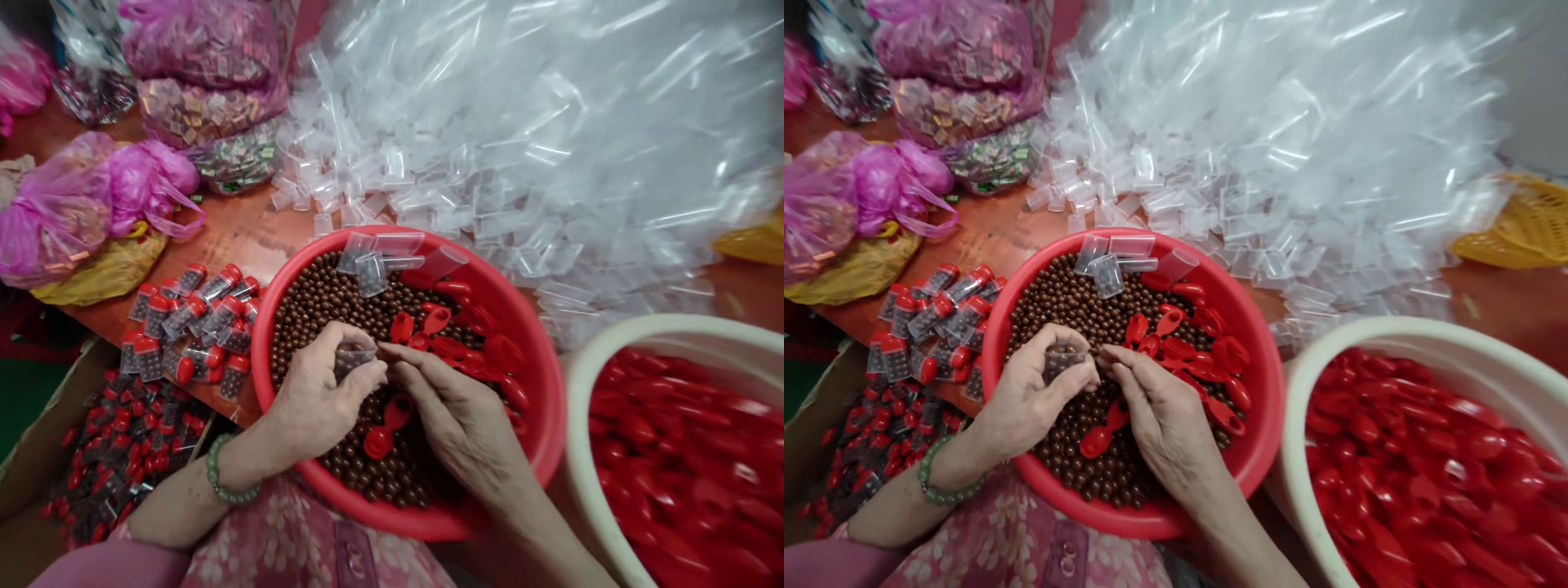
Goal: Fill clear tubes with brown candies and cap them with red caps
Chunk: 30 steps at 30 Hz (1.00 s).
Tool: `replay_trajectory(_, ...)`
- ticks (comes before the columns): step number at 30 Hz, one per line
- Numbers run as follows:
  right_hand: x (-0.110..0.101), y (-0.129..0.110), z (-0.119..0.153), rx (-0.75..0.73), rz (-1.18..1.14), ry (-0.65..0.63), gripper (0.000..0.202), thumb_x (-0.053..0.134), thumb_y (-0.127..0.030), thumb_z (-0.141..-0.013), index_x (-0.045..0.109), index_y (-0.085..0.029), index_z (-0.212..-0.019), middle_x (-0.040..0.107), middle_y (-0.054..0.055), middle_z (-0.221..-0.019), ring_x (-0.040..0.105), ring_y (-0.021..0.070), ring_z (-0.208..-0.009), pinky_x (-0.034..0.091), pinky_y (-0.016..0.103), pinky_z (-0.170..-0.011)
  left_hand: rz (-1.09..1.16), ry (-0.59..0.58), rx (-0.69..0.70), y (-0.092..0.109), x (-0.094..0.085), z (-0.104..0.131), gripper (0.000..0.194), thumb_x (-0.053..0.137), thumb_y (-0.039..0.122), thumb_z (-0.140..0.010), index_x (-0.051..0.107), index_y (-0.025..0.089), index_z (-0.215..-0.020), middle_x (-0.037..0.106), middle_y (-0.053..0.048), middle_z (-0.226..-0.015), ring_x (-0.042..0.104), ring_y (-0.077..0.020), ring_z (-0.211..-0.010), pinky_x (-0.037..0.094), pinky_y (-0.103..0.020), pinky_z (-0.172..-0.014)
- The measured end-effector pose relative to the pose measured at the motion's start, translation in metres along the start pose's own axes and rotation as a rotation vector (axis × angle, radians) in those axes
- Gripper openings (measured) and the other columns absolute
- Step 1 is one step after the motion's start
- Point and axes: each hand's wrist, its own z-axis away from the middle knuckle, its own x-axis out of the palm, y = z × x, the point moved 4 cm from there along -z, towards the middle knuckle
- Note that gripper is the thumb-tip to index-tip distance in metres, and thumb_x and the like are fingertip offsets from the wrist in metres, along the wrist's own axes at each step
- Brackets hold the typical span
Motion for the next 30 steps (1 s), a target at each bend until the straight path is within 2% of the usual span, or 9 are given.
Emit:
replay_trajectory(3, -0.016, 0.003, 0.004, -0.005, 0.065, -0.023, 0.027, 0.052, -0.035, -0.097, 0.068, -0.026, -0.118, 0.074, 0.005, -0.116, 0.070, 0.0223, -0.107, 0.054, 0.040, -0.100, 0.081, -0.028, 0.017, -0.001, -0.001, 0.000, 0.019, 0.053, 0.025, -0.093, 0.049, 0.018, -0.110, 0.065, -0.002, -0.090, 0.066, -0.0131, -0.083, 0.053, -0.029, -0.084)
replay_trajectory(6, -0.026, -0.008, 0.016, -0.129, 0.200, -0.112, 0.030, 0.061, -0.035, -0.092, 0.066, -0.031, -0.121, 0.067, 0.008, -0.125, 0.066, 0.0238, -0.113, 0.057, 0.037, -0.095, 0.117, -0.026, 0.040, -0.002, -0.002, 0.001, 0.021, 0.051, 0.024, -0.095, 0.047, 0.017, -0.114, 0.064, -0.004, -0.097, 0.065, -0.0125, -0.085, 0.053, -0.028, -0.085)
replay_trajectory(9, -0.018, -0.022, 0.028, -0.291, 0.306, -0.289, 0.030, 0.064, -0.027, -0.089, 0.067, -0.031, -0.119, 0.061, 0.011, -0.126, 0.065, 0.0244, -0.113, 0.059, 0.035, -0.088, 0.137, -0.019, 0.065, 0.000, -0.004, 0.000, 0.019, 0.052, 0.023, -0.094, 0.047, 0.018, -0.112, 0.064, -0.005, -0.099, 0.064, -0.0130, -0.089, 0.053, -0.029, -0.088)
replay_trajectory(11, -0.009, -0.025, 0.032, -0.321, 0.333, -0.360, 0.030, 0.060, -0.022, -0.091, 0.067, -0.029, -0.119, 0.060, 0.012, -0.126, 0.064, 0.0241, -0.113, 0.059, 0.036, -0.089, 0.119, -0.010, 0.068, 0.000, -0.005, 0.000, 0.018, 0.053, 0.023, -0.094, 0.048, 0.019, -0.111, 0.065, -0.005, -0.100, 0.063, -0.0139, -0.091, 0.051, -0.030, -0.090)
replay_trajectory(17, 0.006, -0.019, 0.027, -0.308, 0.290, -0.371, 0.028, 0.048, -0.019, -0.098, 0.063, -0.026, -0.120, 0.066, 0.009, -0.117, 0.069, 0.0198, -0.106, 0.060, 0.031, -0.087, 0.078, -0.010, 0.048, 0.000, -0.006, 0.000, 0.014, 0.055, 0.022, -0.092, 0.053, 0.017, -0.105, 0.069, -0.006, -0.098, 0.063, -0.0151, -0.091, 0.049, -0.030, -0.089)
replay_trajectory(22, 0.000, -0.018, 0.022, -0.323, 0.236, -0.301, 0.016, 0.048, -0.020, -0.099, 0.062, -0.026, -0.103, 0.071, 0.004, -0.096, 0.071, 0.0174, -0.086, 0.059, 0.027, -0.076, 0.030, -0.041, -0.008, 0.000, -0.008, -0.001, 0.013, 0.057, 0.023, -0.088, 0.061, 0.015, -0.098, 0.067, -0.005, -0.092, 0.061, -0.0151, -0.085, 0.049, -0.028, -0.082)
replay_trajectory(24, -0.009, -0.018, 0.020, -0.258, 0.123, -0.176, 0.010, 0.054, -0.023, -0.096, 0.062, -0.028, -0.101, 0.070, 0.001, -0.091, 0.069, 0.0159, -0.080, 0.057, 0.025, -0.072, -0.018, -0.033, -0.014, 0.000, -0.008, -0.002, 0.014, 0.058, 0.023, -0.087, 0.063, 0.014, -0.096, 0.066, -0.005, -0.091, 0.060, -0.0156, -0.085, 0.048, -0.028, -0.081)
replay_trajectory(27, -0.024, -0.015, 0.018, -0.124, -0.141, 0.071, 0.014, 0.062, -0.027, -0.092, 0.064, -0.030, -0.105, 0.069, 0.002, -0.093, 0.068, 0.0160, -0.080, 0.056, 0.024, -0.071, -0.056, -0.039, -0.045, -0.004, -0.007, -0.003, 0.017, 0.060, 0.023, -0.085, 0.064, 0.014, -0.098, 0.066, -0.005, -0.092, 0.059, -0.0162, -0.085, 0.047, -0.030, -0.082)
replay_trajectory(30, -0.025, -0.012, 0.017, 0.024, -0.388, 0.135, 0.014, 0.070, -0.028, -0.086, 0.068, -0.030, -0.100, 0.067, 0.002, -0.090, 0.066, 0.0158, -0.080, 0.055, 0.023, -0.068, 0.109, -0.140, -0.131, -0.008, 0.001, -0.002, 0.024, 0.062, 0.025, -0.084, 0.063, 0.015, -0.106, 0.065, -0.005, -0.093, 0.060, -0.0159, -0.085, 0.050, -0.031, -0.081)
